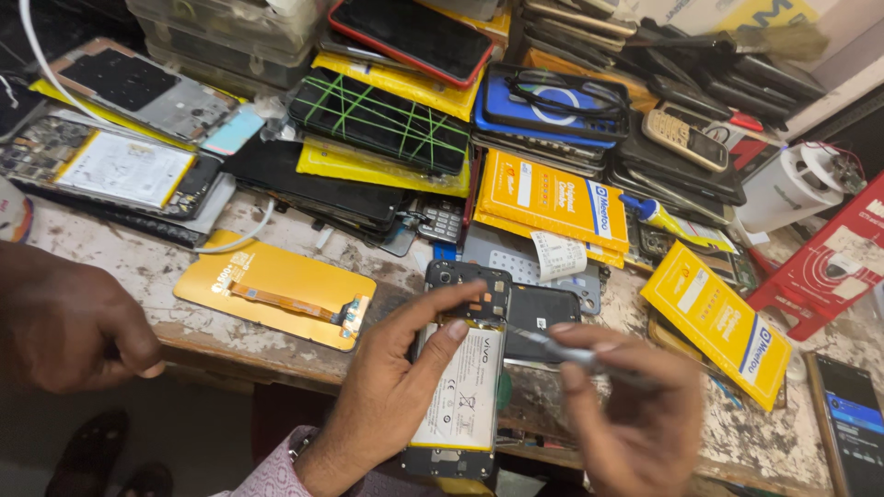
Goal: The person performs internal repairs on a mobile phone by hand and using a small screwdriver, including pressing a battery into the chassis, connecting ribbon cables, and placing internal components.
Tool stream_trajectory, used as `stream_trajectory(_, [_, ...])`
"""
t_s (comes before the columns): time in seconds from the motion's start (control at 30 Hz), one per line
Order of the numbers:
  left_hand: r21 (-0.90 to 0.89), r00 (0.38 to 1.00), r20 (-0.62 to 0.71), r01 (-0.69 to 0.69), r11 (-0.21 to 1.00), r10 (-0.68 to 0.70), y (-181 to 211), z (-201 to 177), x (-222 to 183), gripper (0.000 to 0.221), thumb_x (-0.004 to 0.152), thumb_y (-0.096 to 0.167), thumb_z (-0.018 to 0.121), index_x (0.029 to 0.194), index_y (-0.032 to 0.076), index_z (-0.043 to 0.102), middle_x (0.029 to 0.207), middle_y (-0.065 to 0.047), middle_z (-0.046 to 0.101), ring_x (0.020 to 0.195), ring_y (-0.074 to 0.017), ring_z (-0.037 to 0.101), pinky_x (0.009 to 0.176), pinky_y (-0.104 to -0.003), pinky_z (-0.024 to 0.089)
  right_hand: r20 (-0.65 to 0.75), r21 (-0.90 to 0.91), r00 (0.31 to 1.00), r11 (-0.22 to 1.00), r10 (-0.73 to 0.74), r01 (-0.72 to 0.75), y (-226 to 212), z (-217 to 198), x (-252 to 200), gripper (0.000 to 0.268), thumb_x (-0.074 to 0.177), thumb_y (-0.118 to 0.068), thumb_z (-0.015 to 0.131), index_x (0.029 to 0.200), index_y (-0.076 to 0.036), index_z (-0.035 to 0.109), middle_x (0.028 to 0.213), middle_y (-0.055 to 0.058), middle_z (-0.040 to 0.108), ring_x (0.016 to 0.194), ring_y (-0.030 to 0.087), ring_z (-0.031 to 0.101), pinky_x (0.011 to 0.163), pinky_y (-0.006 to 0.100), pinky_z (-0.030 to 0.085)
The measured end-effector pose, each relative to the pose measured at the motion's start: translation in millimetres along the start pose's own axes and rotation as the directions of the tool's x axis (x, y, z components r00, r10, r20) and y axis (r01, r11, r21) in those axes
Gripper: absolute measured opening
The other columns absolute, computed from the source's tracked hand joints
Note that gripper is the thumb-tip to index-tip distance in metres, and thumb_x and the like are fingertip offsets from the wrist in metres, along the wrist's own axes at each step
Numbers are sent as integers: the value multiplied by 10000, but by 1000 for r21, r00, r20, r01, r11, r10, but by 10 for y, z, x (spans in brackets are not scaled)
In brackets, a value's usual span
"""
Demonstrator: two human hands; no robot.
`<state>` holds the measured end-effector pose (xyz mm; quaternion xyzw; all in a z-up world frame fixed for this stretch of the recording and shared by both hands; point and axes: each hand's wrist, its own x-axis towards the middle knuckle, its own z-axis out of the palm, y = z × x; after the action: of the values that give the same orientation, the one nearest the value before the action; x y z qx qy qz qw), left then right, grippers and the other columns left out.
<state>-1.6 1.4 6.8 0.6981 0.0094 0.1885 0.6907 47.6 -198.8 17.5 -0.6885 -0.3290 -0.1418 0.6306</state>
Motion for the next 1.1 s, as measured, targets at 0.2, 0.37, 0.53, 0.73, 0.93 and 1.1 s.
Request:
stream_trajectory(0.2, [-343,994,-28,91,935,-107,-58,26,-7,728,938,-11,599,1589,141,310,1239,-102,660,1030,-126,662,848,-280,575,-174,-148,984,989,-33,7,-102,-560,231,327,1078,84,653,1284,-18,421,1190,247,655,1147,263,706,1064,393,606])
stream_trajectory(0.37, [-409,997,-62,22,912,-52,-109,1,-19,854,912,-71,583,1641,149,199,1246,-139,671,990,-151,686,786,-283,590,-177,-99,982,994,-62,45,-38,-759,264,287,1111,118,637,1255,-14,426,1193,217,617,1143,248,674,1074,374,574])
stream_trajectory(0.53, [-8,999,-30,-29,1000,28,-43,79,-36,917,860,-63,636,1640,100,183,1392,-134,560,1139,-191,682,919,-323,570,-129,-133,989,987,75,-92,-69,-470,153,359,979,121,623,1252,-14,432,1191,256,682,1099,270,708,1033,402,601])
stream_trajectory(0.73, [17,987,100,123,992,-124,33,40,-7,939,857,1,605,1644,134,109,1216,-147,723,1129,-203,715,968,-365,553,115,-131,993,991,-5,20,-17,-214,247,344,949,131,627,1212,-17,464,1207,226,677,1197,260,687,1051,389,574])
stream_trajectory(0.93, [5,980,140,144,990,-143,48,18,2,933,863,12,577,1641,131,76,1264,-171,714,1186,-221,696,993,-372,548,219,-280,975,955,-33,95,1,-136,366,339,931,106,660,1189,-9,473,1181,195,718,1152,233,716,1014,344,570])
stream_trajectory(1.1, [19,985,151,75,997,-77,20,5,7,924,881,10,580,1634,101,53,1292,-195,693,1206,-256,649,1027,-392,522,240,-324,970,939,-41,120,9,-113,402,332,923,88,677,1176,-9,484,1167,187,728,1123,227,724,984,335,574])
